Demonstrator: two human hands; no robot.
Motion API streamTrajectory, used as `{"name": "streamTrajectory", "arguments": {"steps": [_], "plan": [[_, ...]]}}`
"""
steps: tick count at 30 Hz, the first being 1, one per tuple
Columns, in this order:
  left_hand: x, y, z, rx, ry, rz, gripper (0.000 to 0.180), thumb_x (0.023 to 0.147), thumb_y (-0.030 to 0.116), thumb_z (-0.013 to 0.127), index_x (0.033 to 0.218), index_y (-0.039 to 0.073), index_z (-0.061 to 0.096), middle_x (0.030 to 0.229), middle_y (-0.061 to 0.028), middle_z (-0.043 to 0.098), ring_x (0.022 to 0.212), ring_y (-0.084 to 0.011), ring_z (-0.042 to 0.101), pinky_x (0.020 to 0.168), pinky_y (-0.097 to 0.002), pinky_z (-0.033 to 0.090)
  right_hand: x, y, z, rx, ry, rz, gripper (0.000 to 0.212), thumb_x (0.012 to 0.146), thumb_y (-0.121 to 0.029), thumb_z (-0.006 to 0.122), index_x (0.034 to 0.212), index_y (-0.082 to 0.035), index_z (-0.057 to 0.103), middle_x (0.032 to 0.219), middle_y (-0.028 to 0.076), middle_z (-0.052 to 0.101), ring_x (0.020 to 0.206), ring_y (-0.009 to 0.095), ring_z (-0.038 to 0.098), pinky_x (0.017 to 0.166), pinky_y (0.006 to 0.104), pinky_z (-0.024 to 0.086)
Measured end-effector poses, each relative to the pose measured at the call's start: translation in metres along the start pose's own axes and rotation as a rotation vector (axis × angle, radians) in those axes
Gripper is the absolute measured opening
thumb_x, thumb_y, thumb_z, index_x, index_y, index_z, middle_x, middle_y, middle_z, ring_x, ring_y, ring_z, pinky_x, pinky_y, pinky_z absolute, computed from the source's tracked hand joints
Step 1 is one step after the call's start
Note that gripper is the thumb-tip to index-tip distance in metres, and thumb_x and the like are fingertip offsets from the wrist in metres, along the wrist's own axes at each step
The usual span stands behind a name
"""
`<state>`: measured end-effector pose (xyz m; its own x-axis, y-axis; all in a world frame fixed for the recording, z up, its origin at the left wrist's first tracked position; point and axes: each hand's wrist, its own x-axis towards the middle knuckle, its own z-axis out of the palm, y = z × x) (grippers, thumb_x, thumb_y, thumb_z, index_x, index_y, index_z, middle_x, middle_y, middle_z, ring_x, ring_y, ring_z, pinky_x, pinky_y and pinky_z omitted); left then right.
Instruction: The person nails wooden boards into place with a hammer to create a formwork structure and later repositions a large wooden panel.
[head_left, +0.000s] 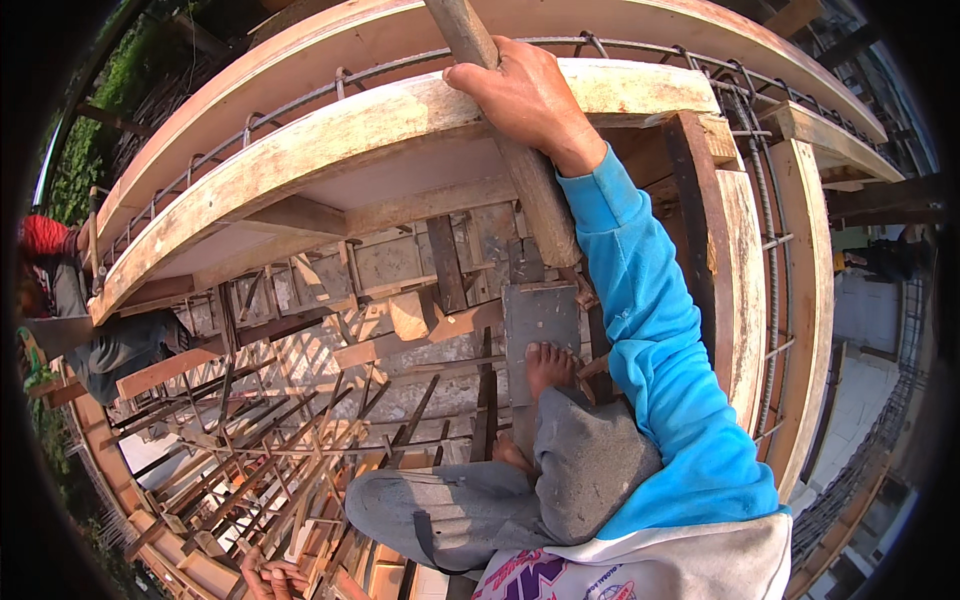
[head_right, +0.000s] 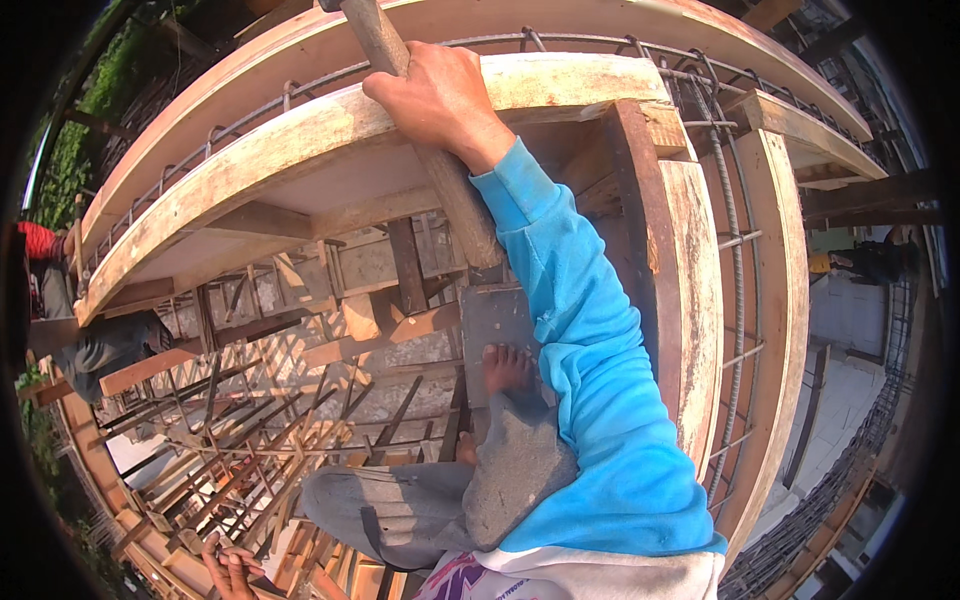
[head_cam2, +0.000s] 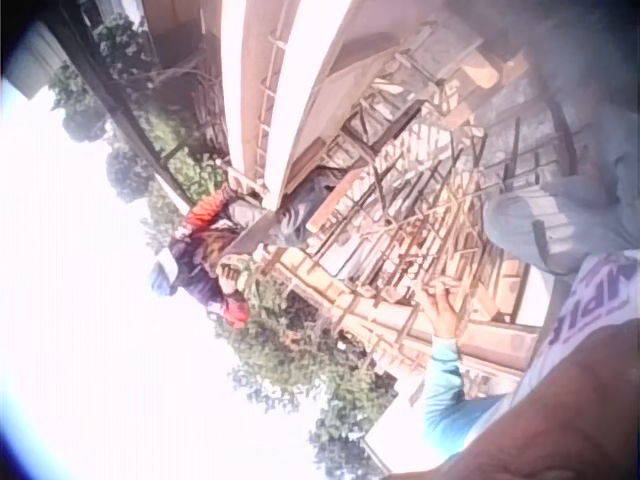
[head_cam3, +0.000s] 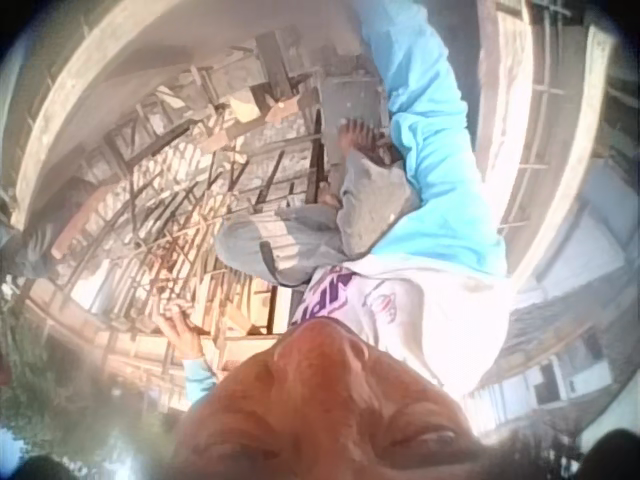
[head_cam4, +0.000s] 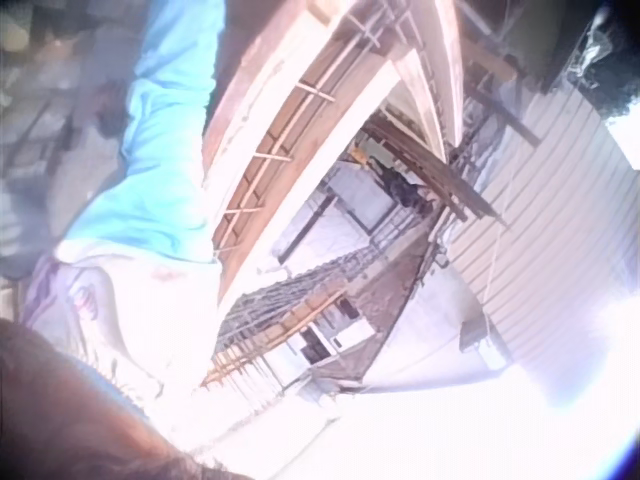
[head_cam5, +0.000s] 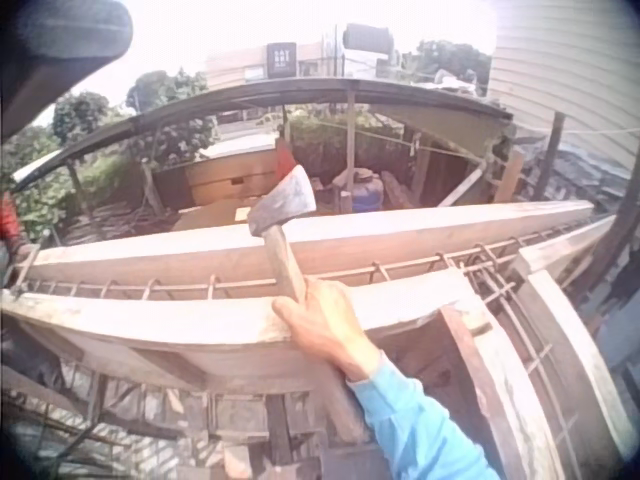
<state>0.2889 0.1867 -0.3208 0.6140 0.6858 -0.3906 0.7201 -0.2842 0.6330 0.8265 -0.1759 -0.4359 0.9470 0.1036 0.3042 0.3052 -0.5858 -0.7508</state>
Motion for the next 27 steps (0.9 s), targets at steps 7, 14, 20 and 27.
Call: {"name": "streamTrajectory", "arguments": {"steps": [7,14,20,27], "plan": [[-0.108,0.055,-0.024,0.067,-0.233,-0.572,0.022,0.100,0.024,0.048,0.110,0.005,0.055,0.091,-0.0038,0.061,0.078,-0.0118,0.055,0.069,-0.0261,0.046,-0.005,-0.004,0.004,0.016,-0.127,0.044,0.040,0.081,-0.026,0.059,0.103,0.007,0.058,0.074,0.015,0.064,0.066,0.030,0.063,0.063,0.0409,0.051],[-0.134,0.086,-0.056,0.156,-0.346,-0.765,0.026,0.099,0.028,0.049,0.106,0.004,0.059,0.084,-0.0063,0.063,0.076,-0.0148,0.057,0.064,-0.0290,0.047,-0.011,-0.033,-0.008,0.177,-0.179,0.122,0.037,0.078,-0.025,0.061,0.096,0.008,0.060,0.076,0.009,0.061,0.071,0.016,0.055,0.064,0.0317,0.045],[-0.161,0.168,-0.104,0.491,0.100,-0.504,0.029,0.100,0.026,0.046,0.105,0.000,0.058,0.095,-0.0107,0.063,0.093,-0.0200,0.057,0.080,-0.0351,0.045,-0.002,-0.012,-0.003,0.228,-0.163,0.142,0.039,0.079,-0.031,0.063,0.100,0.002,0.064,0.084,0.010,0.064,0.075,0.019,0.060,0.067,0.0313,0.046],[-0.253,0.158,-0.075,0.469,0.444,-0.767,0.033,0.100,0.034,0.042,0.100,0.004,0.056,0.092,-0.0085,0.061,0.088,-0.0193,0.055,0.077,-0.0357,0.042,-0.002,-0.011,0.006,0.137,-0.161,0.292,0.054,0.080,-0.045,0.063,0.110,0.000,0.064,0.088,0.007,0.058,0.078,0.015,0.055,0.068,0.0272,0.042]]}}
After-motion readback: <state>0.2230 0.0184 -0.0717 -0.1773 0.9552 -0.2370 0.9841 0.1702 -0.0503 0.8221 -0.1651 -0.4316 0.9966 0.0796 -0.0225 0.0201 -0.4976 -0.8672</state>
